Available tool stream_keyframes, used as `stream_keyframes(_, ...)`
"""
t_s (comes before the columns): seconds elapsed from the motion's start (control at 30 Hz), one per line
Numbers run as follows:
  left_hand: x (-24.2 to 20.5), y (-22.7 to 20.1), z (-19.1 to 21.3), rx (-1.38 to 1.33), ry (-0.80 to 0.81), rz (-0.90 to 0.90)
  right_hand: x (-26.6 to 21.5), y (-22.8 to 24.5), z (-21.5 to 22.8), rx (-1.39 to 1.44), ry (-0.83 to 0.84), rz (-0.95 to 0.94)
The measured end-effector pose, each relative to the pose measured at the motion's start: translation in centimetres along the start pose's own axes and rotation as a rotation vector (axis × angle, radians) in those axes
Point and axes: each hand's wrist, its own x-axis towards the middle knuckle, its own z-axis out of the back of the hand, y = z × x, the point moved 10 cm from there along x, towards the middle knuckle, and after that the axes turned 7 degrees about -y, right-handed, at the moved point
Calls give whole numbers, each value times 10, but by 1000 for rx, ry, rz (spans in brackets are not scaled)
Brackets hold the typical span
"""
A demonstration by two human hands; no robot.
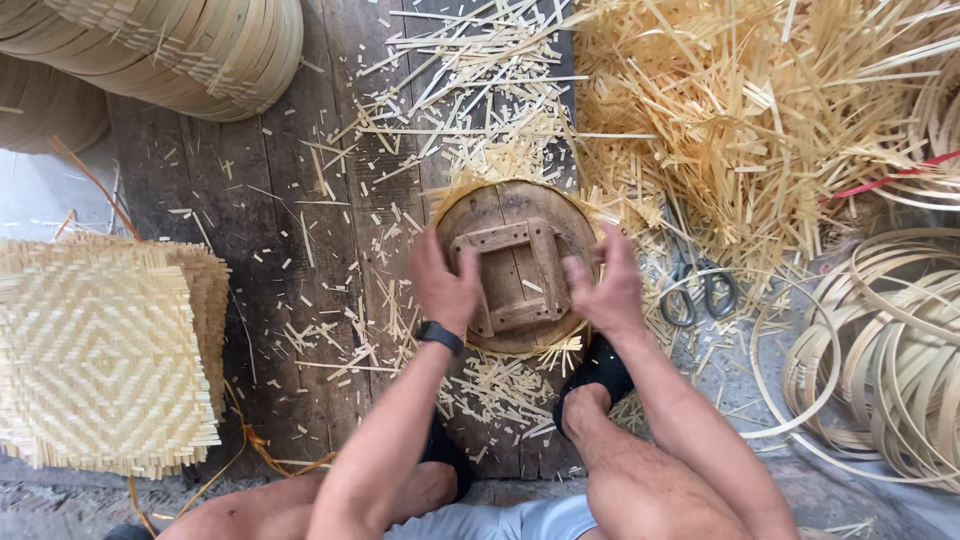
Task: The person sits on the floor and repeatedly trims the edges of woven bamboo mats using shears and a wooden template. They place a mat on the template, cut the excess, and stack the finished circular trays.
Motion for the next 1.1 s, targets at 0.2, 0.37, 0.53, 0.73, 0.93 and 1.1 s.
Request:
stream_keyframes(0.2, -38, -54, -2, -12, -72, -301, -2, 38, -56, -278, 168, 149)
stream_keyframes(0.37, -49, -51, 14, 15, -97, -372, -20, 32, -48, -306, 47, 210)
stream_keyframes(0.53, -45, -36, -9, 162, -75, -333, -29, 21, -53, -321, 69, 253)
stream_keyframes(0.73, -50, -25, -9, 71, -157, -397, -25, -52, 21, -233, -97, 77)
stream_keyframes(0.93, -51, -34, -7, 100, -137, -428, -26, -130, 42, -921, 463, 330)
stream_keyframes(1.1, -51, -35, -7, 130, -145, -435, -30, -87, 77, -757, 494, 498)
